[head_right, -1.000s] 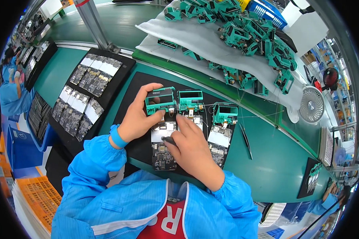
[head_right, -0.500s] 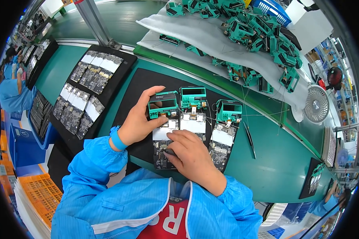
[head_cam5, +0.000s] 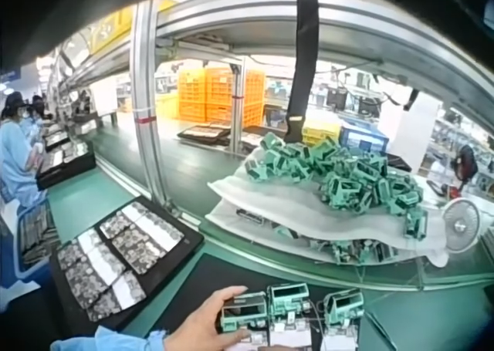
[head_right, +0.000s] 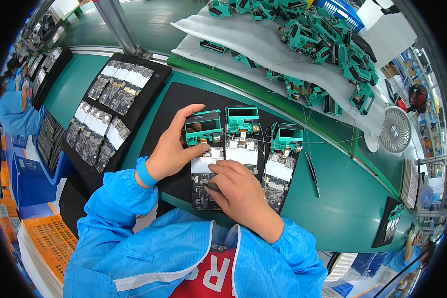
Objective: The person assembles small electronic components onto circuit boards by hand, placing them into green housings.
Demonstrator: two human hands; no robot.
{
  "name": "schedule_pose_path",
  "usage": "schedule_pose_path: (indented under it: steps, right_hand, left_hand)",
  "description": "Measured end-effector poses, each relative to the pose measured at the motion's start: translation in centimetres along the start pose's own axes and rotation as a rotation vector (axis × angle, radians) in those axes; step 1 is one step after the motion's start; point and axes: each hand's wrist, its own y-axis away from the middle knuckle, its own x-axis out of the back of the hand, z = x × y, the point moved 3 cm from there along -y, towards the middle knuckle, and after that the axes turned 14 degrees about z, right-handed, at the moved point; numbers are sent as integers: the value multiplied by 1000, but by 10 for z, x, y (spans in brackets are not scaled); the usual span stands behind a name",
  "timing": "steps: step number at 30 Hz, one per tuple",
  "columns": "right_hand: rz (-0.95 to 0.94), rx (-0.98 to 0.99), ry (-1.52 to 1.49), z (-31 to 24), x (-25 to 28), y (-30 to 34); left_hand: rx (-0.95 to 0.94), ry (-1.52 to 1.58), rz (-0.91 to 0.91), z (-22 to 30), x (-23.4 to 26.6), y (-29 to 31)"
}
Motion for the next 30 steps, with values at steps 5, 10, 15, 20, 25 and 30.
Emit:
schedule_pose_path:
  steps: [5, 10, 15, 20, 25, 30]
  right_hand:
    - [3, -11, 2, -1, 1, -2]
    - [-7, 14, 8, -1, 1, -1]
    - [-2, 6, 7, 0, 1, -1]
    - [2, 1, 15, -2, 0, 0]
    - [-16, -36, -1, -3, -2, -5]
    - [45, -16, 86, -8, 16, -23]
  left_hand:
    - [4, -15, 2, 5, -1, -1]
    - [-35, -28, 22, 4, -3, -2]
    - [-22, -38, -12, 6, -4, -1]
    - [-230, -161, 25, 3, -7, 3]
    - [-304, -151, 30, 2, -7, 7]
    - [-426, -159, 99, 8, -3, 13]
